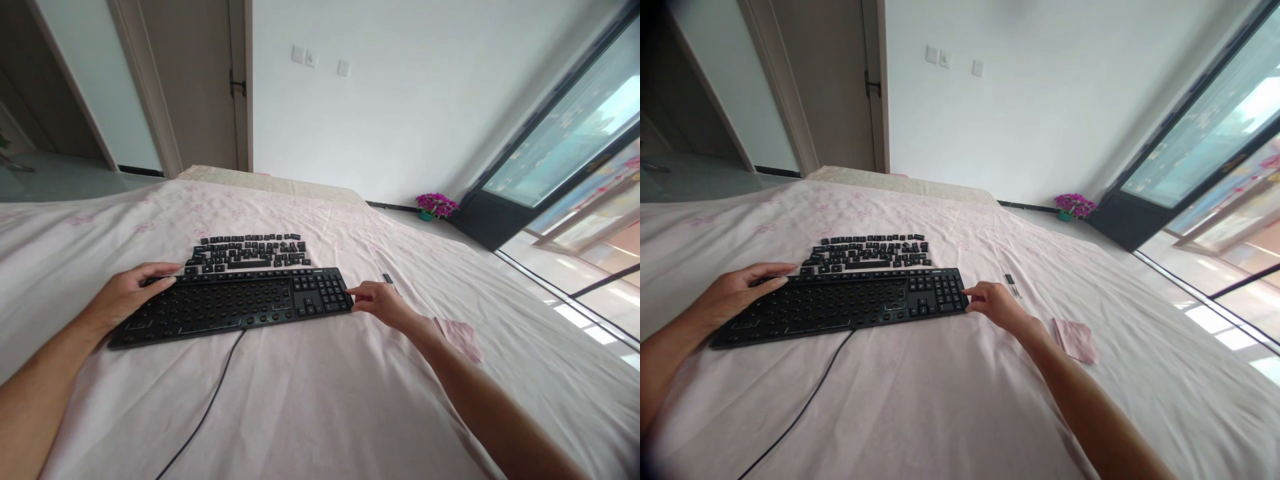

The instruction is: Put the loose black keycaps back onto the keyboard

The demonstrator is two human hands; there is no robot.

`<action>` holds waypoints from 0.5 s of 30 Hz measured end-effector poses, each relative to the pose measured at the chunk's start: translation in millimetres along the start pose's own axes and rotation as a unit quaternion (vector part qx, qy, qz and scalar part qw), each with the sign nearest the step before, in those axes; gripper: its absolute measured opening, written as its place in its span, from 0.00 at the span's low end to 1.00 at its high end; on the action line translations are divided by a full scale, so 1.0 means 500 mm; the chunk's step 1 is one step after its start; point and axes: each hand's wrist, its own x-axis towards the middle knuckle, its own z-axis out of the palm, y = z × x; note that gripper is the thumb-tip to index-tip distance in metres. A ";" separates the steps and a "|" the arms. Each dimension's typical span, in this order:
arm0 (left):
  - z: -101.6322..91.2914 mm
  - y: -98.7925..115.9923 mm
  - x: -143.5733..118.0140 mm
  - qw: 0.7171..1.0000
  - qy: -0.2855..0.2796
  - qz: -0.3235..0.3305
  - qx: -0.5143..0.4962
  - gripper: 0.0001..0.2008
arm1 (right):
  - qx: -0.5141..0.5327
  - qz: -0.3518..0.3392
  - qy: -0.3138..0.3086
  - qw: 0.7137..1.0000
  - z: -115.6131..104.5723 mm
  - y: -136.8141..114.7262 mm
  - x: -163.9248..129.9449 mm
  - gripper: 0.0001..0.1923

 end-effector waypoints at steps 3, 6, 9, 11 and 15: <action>0.002 -0.001 0.001 1.000 0.007 0.007 0.000 0.33 | -0.020 0.006 -0.005 1.000 -0.001 0.002 0.004 0.15; 0.003 -0.004 0.001 1.000 0.014 0.011 0.000 0.32 | -0.066 -0.004 -0.020 0.998 -0.006 -0.005 0.008 0.14; 0.003 -0.007 0.001 1.000 0.018 0.012 -0.003 0.31 | -0.125 -0.030 -0.043 0.991 -0.014 -0.021 0.007 0.11; 0.004 -0.009 0.002 1.000 0.019 0.012 -0.005 0.31 | -0.165 -0.047 -0.062 0.983 -0.018 -0.034 0.002 0.12; 0.005 -0.011 0.005 1.000 0.019 0.015 -0.010 0.32 | -0.267 -0.064 -0.084 0.958 -0.012 -0.055 -0.017 0.15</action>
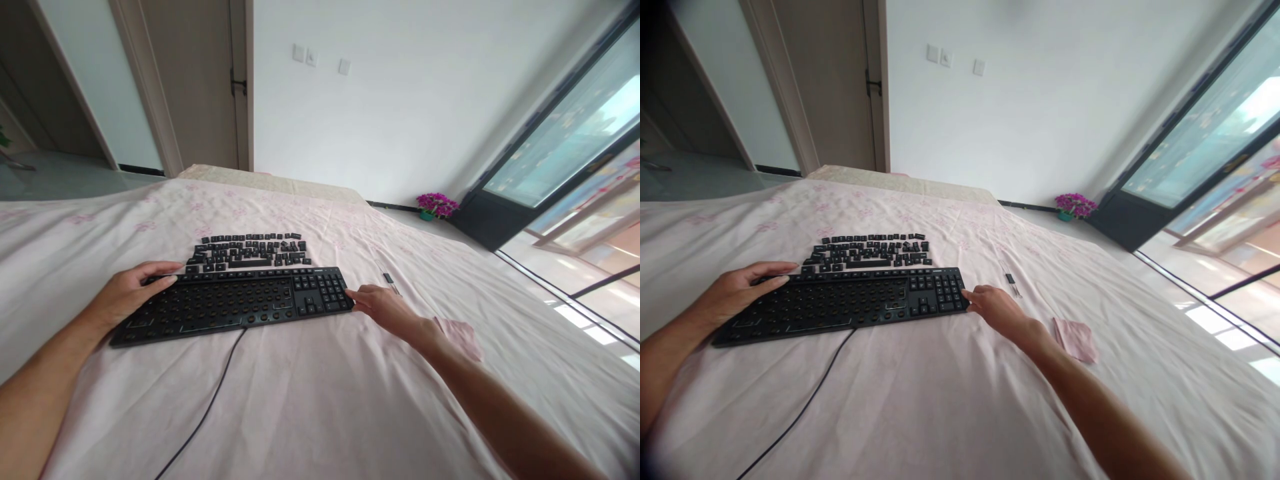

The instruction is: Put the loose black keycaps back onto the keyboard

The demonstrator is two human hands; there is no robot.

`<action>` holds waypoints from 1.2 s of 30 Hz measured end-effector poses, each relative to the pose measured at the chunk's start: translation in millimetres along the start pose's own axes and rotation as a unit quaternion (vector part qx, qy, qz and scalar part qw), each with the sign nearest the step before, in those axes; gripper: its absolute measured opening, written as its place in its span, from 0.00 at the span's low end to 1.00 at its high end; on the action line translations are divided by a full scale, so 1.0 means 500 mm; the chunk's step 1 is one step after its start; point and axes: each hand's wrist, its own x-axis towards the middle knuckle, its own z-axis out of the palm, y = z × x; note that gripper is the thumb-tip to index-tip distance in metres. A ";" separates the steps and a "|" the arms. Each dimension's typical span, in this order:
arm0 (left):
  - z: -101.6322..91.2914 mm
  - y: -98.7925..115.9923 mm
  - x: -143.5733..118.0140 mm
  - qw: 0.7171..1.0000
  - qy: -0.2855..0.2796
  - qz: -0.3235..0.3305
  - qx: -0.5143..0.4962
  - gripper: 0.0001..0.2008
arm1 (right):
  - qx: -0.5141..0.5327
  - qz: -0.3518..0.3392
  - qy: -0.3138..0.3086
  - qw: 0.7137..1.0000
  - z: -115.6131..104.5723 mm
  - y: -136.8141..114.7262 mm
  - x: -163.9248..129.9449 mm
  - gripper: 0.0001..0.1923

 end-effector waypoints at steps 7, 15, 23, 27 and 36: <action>-0.003 0.006 -0.003 1.000 -0.009 -0.009 0.008 0.32 | -0.119 -0.017 0.014 0.993 0.028 -0.019 -0.017 0.20; -0.006 0.004 -0.004 1.000 -0.005 0.003 0.025 0.31 | -0.178 -0.009 0.012 0.984 0.063 -0.033 -0.029 0.31; -0.005 0.023 -0.011 0.999 -0.010 -0.025 0.018 0.31 | -0.139 0.022 -0.009 0.990 0.056 -0.037 -0.036 0.37; -0.002 0.023 -0.017 0.998 0.016 -0.043 -0.039 0.30 | -0.012 0.053 0.012 0.998 0.040 -0.020 -0.054 0.45; 0.002 0.015 -0.017 0.989 0.028 0.007 -0.142 0.33 | 0.012 0.080 0.041 0.996 0.057 -0.041 -0.061 0.43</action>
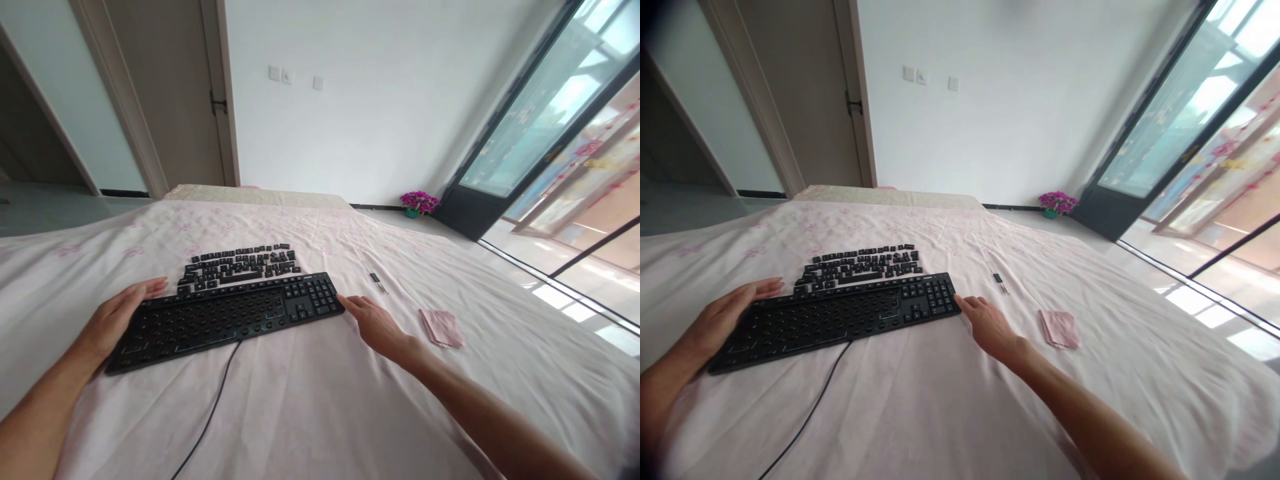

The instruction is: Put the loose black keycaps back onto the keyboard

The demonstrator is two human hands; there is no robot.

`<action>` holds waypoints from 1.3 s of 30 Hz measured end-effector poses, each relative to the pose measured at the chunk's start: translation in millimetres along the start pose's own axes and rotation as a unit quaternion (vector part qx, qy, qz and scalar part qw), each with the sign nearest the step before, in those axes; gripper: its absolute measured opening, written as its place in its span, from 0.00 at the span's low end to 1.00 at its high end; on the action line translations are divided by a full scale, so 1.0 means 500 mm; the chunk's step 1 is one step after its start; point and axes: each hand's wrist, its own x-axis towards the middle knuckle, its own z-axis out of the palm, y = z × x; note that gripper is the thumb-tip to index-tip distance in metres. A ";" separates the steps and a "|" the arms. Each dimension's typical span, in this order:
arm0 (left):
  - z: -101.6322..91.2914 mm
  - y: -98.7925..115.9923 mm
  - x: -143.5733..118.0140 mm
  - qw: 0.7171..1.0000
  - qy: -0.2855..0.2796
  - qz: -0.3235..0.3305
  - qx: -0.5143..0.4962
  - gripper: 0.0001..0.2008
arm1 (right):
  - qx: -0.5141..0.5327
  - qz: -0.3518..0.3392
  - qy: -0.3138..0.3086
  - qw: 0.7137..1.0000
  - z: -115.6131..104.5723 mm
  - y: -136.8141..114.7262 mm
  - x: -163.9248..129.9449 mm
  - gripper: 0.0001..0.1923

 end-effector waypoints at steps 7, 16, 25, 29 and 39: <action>-0.006 -0.016 0.007 1.000 0.004 0.016 -0.023 0.38 | -0.060 -0.007 -0.025 0.998 -0.014 -0.003 0.004 0.41; -0.007 -0.007 0.001 0.997 0.010 -0.008 -0.072 0.36 | -0.045 -0.058 0.072 0.995 -0.014 -0.062 0.050 0.32; -0.001 0.012 -0.005 0.996 0.024 -0.013 -0.085 0.34 | 0.004 -0.081 0.016 0.997 -0.003 -0.080 0.074 0.29; 0.002 0.023 -0.012 0.993 0.032 -0.007 -0.109 0.33 | -0.005 -0.047 0.063 0.997 -0.018 -0.093 0.106 0.26; -0.001 0.008 -0.007 0.985 0.000 -0.026 -0.169 0.36 | 0.068 -0.023 0.101 0.992 0.039 -0.058 0.157 0.28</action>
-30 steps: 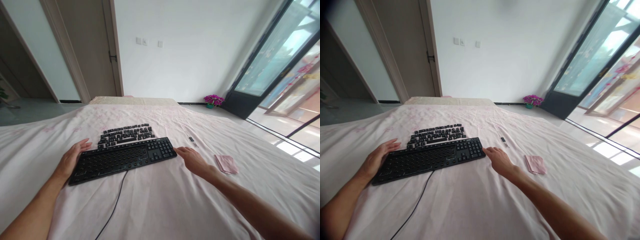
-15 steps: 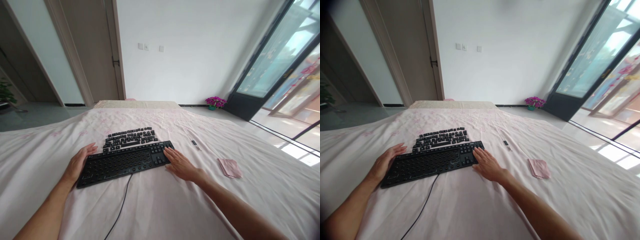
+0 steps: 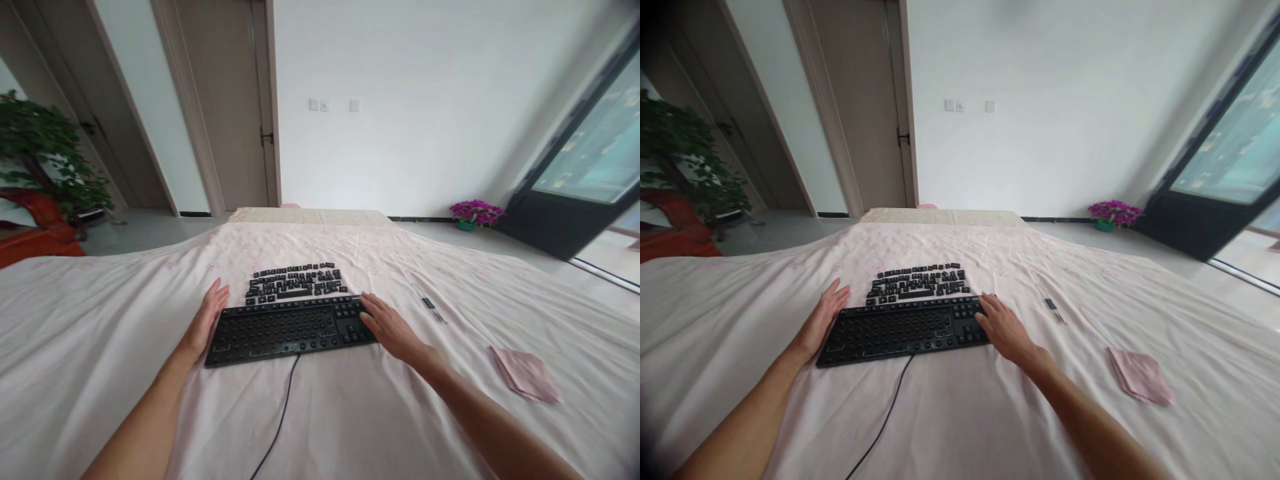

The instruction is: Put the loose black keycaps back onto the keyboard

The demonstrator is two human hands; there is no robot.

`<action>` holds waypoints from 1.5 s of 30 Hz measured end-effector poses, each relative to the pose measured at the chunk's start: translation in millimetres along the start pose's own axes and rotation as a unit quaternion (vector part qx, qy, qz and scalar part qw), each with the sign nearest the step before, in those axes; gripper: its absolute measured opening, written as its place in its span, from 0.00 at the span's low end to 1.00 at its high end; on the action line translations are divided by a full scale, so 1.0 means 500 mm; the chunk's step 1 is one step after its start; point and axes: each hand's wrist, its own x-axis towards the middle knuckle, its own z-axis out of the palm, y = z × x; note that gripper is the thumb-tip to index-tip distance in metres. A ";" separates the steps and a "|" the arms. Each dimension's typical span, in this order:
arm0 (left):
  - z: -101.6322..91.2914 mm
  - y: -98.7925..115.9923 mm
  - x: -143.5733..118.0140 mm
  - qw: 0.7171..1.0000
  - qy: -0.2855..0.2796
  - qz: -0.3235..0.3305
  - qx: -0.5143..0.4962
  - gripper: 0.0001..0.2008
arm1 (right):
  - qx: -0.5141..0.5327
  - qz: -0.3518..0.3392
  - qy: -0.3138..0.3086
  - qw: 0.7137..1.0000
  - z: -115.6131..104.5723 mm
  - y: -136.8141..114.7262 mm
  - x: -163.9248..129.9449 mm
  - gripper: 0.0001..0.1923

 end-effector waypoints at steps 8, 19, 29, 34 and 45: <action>0.016 -0.004 -0.003 1.000 -0.021 0.015 -0.010 0.38 | 0.124 0.208 0.009 0.970 0.017 0.044 0.056 0.32; 0.078 -0.015 0.005 1.000 0.004 0.019 -0.022 0.35 | 0.181 0.255 0.028 0.949 -0.013 0.091 0.063 0.31; 0.046 -0.011 0.066 0.981 0.142 0.019 -0.133 0.39 | 0.110 0.243 -0.011 0.964 -0.018 0.143 0.090 0.30; 0.042 -0.023 0.071 0.979 0.153 0.037 -0.133 0.35 | 0.014 0.247 -0.008 0.969 0.011 0.165 0.087 0.28; 0.069 -0.017 0.076 0.946 0.224 -0.017 -0.233 0.31 | -0.072 0.206 -0.062 0.974 -0.037 0.167 0.136 0.23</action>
